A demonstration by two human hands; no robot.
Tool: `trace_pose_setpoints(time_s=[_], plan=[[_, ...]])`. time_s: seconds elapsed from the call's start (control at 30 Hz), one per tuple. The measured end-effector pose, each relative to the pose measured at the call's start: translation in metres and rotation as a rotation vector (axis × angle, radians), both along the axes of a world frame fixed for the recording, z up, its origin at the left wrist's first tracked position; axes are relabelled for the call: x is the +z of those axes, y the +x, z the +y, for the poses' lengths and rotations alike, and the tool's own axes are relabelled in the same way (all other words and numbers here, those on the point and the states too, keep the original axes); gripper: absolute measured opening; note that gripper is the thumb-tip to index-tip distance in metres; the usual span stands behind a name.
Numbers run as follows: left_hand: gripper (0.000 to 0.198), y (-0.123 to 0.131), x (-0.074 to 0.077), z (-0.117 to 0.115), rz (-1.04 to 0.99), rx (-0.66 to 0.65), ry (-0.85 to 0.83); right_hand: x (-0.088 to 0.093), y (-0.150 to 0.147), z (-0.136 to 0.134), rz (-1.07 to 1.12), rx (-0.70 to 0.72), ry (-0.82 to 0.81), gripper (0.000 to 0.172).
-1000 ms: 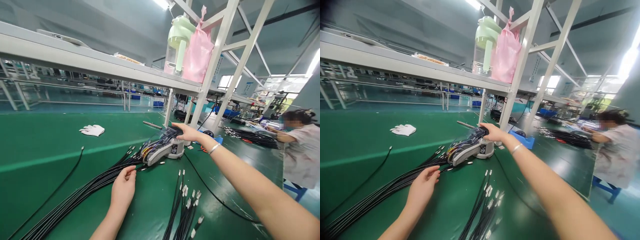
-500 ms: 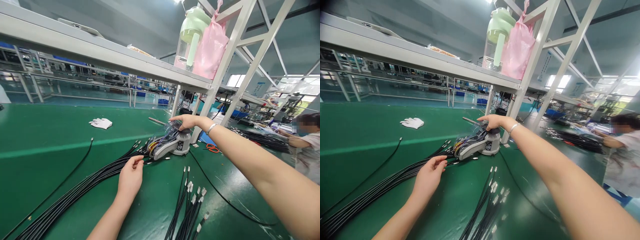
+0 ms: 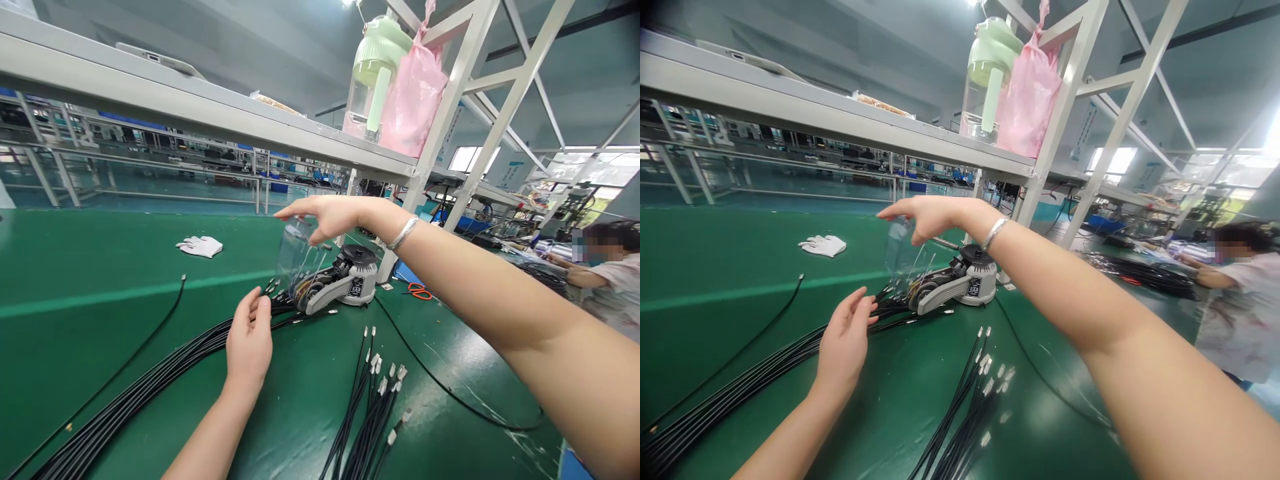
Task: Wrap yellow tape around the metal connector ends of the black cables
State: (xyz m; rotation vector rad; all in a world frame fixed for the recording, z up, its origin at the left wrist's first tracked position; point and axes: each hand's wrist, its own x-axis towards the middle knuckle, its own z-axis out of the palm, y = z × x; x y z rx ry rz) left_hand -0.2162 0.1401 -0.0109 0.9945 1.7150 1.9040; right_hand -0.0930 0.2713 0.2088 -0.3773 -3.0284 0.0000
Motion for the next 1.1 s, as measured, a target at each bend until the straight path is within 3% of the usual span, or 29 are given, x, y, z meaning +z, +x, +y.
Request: trace_pose_setpoints(time_s=[0.17,0.3,0.37,0.43,0.5,0.57,0.73,0.93,1.1], plan=[[0.064,0.000,0.010,-0.005,-0.122,0.047,0.178,-0.012,-0.049,-0.040,-0.046,0.175,0.045,0.067],[0.060,-0.003,0.009,-0.005,-0.179,0.060,0.231,-0.019,-0.058,-0.052,0.033,0.307,-0.065,0.051],[0.058,-0.006,0.010,-0.004,-0.219,0.063,0.262,-0.024,-0.047,-0.045,0.198,0.245,-0.137,0.038],[0.059,-0.009,0.012,-0.003,-0.312,0.072,0.291,-0.033,-0.029,-0.032,0.355,0.007,-0.169,0.025],[0.061,-0.013,0.016,-0.003,-0.456,0.089,0.298,-0.050,-0.009,-0.016,0.380,-0.264,-0.169,0.021],[0.062,-0.019,0.019,-0.003,-0.589,0.115,0.290,-0.072,0.008,-0.003,0.325,-0.348,-0.184,0.016],[0.057,-0.042,0.023,-0.004,-0.714,0.167,0.274,-0.111,0.019,0.006,0.200,-0.343,-0.212,0.018],[0.041,-0.076,0.029,-0.013,-0.754,0.190,0.281,-0.116,0.010,0.007,0.150,-0.274,-0.123,0.015],[0.029,-0.086,0.033,-0.014,-0.703,0.314,0.335,-0.129,0.008,-0.007,0.207,-0.260,0.008,0.005]])
